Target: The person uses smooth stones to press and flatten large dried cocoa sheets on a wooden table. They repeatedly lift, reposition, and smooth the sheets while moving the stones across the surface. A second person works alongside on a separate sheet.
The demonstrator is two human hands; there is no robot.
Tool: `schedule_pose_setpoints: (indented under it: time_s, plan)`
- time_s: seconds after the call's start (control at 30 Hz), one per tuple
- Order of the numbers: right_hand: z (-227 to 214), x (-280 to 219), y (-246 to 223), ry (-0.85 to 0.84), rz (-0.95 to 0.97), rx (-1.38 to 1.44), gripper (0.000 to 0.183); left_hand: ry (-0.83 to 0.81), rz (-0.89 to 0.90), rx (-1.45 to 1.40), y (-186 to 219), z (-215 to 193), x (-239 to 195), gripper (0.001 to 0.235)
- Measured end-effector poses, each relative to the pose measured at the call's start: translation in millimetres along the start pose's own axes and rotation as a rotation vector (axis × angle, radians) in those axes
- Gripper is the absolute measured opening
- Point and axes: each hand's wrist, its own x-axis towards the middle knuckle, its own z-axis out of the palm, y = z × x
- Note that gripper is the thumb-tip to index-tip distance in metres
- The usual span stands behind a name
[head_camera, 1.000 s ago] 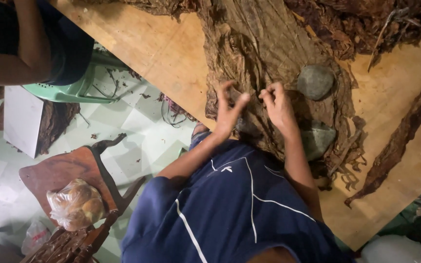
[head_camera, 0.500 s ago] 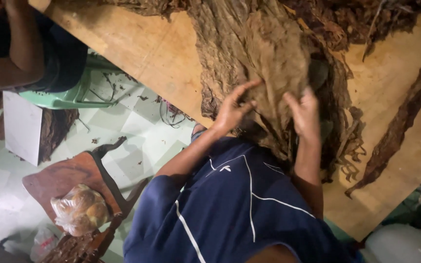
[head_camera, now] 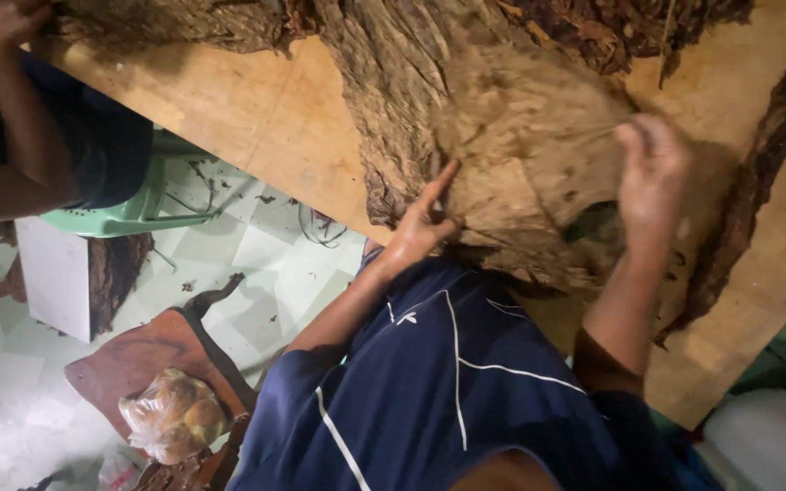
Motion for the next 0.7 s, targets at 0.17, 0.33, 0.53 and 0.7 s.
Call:
schedule_pose_setpoints:
  time_s: [0.17,0.33,0.53,0.7]
  plan:
    - [-39.6,5.2,-50.4,0.246,-0.223,-0.054,0.008,-0.107,0.143,-0.054,85.4,-12.1,5.3,0.095]
    - [-26.7,64.7,-50.1,0.127,-0.262,-0.076,0.01,-0.069,0.244,0.308,114.5,-36.7,-12.0,0.095]
    - [161.7,144.1,79.6,0.027,-0.292,-0.205,0.018,0.165,0.081,0.161,-65.0,-99.8,51.1,0.103]
    - [217.8,138.7,119.3,-0.003,-0.326,-0.728,0.031,0.235,0.07,0.248,-99.4,-124.4,58.8,0.094]
